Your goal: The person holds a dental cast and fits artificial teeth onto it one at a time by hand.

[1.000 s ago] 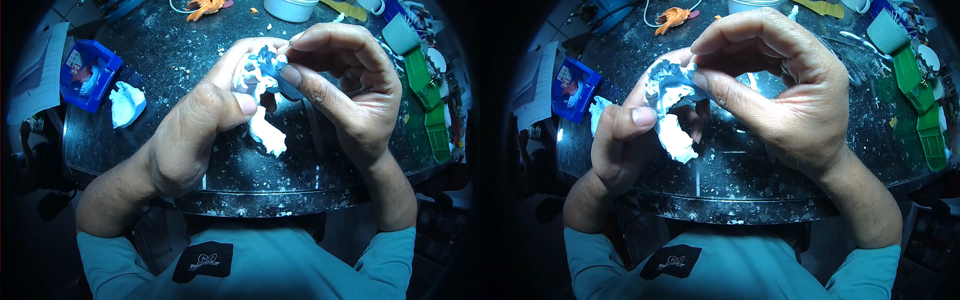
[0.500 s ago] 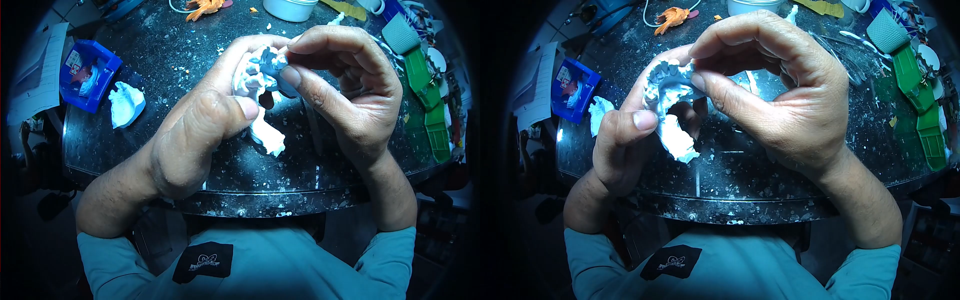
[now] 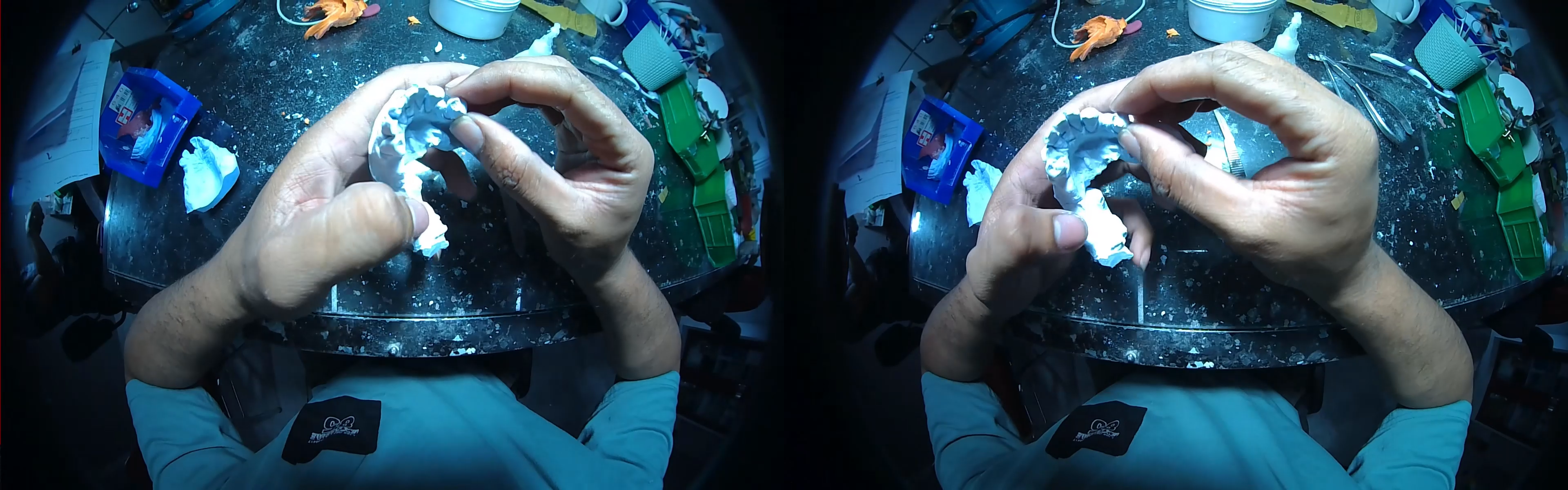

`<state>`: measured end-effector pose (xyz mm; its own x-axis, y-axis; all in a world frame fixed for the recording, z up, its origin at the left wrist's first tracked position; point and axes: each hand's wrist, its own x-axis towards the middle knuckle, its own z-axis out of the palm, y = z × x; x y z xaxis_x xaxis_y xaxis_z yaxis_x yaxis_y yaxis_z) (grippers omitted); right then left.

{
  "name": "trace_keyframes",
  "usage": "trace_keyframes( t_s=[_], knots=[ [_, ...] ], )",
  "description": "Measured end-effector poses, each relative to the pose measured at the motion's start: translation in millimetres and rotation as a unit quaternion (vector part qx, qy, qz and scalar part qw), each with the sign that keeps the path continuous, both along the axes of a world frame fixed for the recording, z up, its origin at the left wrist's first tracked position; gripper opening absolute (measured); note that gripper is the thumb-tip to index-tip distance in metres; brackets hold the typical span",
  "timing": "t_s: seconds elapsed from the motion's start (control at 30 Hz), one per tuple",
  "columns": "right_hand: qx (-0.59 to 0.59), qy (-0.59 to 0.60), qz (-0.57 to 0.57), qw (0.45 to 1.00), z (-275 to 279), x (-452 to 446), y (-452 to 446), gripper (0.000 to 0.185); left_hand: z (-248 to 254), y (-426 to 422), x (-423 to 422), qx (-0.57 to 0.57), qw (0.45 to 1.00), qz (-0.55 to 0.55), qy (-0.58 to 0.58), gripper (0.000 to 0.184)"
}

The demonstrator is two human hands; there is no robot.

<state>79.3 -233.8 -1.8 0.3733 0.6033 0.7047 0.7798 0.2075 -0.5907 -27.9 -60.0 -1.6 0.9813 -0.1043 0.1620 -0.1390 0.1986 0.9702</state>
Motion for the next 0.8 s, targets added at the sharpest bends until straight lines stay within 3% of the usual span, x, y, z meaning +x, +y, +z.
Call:
trace_keyframes(
  t_s=[0.27,0.43,0.5,0.6,0.8],
  knots=[
    [0.023,-0.188,-0.034,0.981,5.6,-0.7,0.6,0.032,14.9,-4.3,-2.1,-0.011,0.998,0.025,0.059,0.073],
    [0.027,-0.268,-0.059,0.961,12.8,-3.9,0.5,0.035,13.4,-2.7,-6.4,0.123,0.985,0.068,-0.095,0.069],
    [0.029,-0.278,-0.069,0.958,14.2,-5.5,1.3,0.038,12.8,11.3,-6.7,0.225,0.951,0.031,-0.212,0.067],
    [0.004,-0.273,-0.087,0.958,24.0,-17.6,-3.3,0.043,9.0,22.5,2.1,0.289,0.886,0.003,-0.362,0.07],
    [0.012,-0.255,-0.046,0.966,25.8,-12.9,-9.3,0.047,18.4,20.0,-1.0,0.382,0.835,0.027,-0.395,0.075]
  ],
)
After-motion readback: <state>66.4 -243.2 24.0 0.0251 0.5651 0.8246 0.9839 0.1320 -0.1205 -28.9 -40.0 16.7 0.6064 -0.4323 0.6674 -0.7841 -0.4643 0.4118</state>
